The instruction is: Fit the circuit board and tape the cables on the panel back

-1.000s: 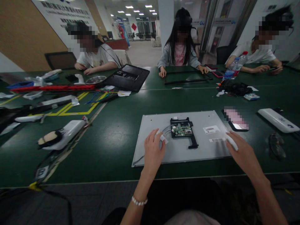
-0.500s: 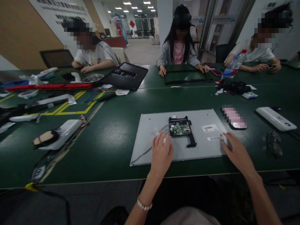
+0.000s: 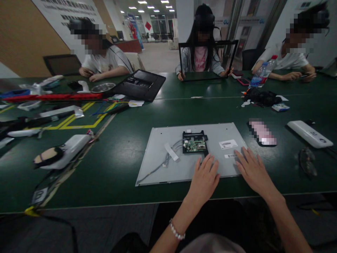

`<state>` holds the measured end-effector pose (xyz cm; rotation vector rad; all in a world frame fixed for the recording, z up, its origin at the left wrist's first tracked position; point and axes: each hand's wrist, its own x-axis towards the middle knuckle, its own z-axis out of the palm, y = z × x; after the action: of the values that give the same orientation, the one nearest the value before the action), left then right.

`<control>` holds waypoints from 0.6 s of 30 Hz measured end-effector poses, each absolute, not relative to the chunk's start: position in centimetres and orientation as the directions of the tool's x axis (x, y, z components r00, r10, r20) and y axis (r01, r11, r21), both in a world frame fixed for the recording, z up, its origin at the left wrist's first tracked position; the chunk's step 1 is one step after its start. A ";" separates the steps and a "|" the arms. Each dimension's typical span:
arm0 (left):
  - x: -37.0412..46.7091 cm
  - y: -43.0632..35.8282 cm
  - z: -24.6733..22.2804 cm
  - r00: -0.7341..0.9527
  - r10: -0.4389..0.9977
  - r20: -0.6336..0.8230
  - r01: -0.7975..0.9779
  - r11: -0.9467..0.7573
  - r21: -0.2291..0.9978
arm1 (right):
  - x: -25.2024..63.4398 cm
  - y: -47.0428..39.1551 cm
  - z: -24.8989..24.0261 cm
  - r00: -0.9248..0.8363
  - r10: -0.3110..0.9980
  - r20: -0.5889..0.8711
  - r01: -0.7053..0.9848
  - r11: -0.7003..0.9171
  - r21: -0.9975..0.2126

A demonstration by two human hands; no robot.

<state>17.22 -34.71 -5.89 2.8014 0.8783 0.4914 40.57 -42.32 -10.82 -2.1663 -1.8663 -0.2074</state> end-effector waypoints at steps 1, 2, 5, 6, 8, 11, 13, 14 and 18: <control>17.3 -34.7 -5.9 0.775 0.577 0.258 0.524 -0.814 0.250 | 40.2 -42.1 -10.7 0.146 0.947 0.285 0.987 -0.122 -0.101; 17.3 -34.7 -6.0 0.776 0.578 0.254 0.524 -0.814 0.250 | 39.9 -41.9 -10.6 0.132 0.950 0.283 0.989 -0.109 -0.095; 17.0 -34.5 -5.9 0.773 0.587 0.241 0.531 -0.806 0.262 | 39.2 -41.3 -10.5 0.083 0.960 0.267 0.993 -0.057 -0.105; 16.9 -34.5 -5.9 0.766 0.597 0.239 0.539 -0.799 0.267 | 39.1 -41.1 -10.4 0.071 0.963 0.258 0.993 -0.043 -0.112; 16.5 -34.5 -5.8 0.743 0.624 0.241 0.565 -0.778 0.274 | 38.7 -40.7 -10.2 0.044 0.970 0.238 0.992 -0.013 -0.128; 16.0 -34.5 -5.8 0.700 0.668 0.254 0.613 -0.744 0.268 | 38.2 -40.3 -9.6 -0.001 0.979 0.202 0.987 0.034 -0.159; 15.6 -34.4 -5.9 0.668 0.694 0.268 0.645 -0.720 0.257 | 37.8 -40.0 -9.0 -0.047 0.984 0.170 0.979 0.080 -0.189; 15.4 -34.4 -5.9 0.649 0.709 0.275 0.664 -0.705 0.251 | 37.6 -39.9 -8.7 -0.079 0.985 0.151 0.973 0.109 -0.203; 14.3 -34.3 -6.0 0.568 0.768 0.298 0.739 -0.634 0.227 | 36.8 -38.8 -7.3 -0.212 0.973 0.095 0.943 0.229 -0.242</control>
<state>14.26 -34.31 -5.96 2.7125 1.3058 0.5729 36.77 -38.78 -7.31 -1.8104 -2.2751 0.1931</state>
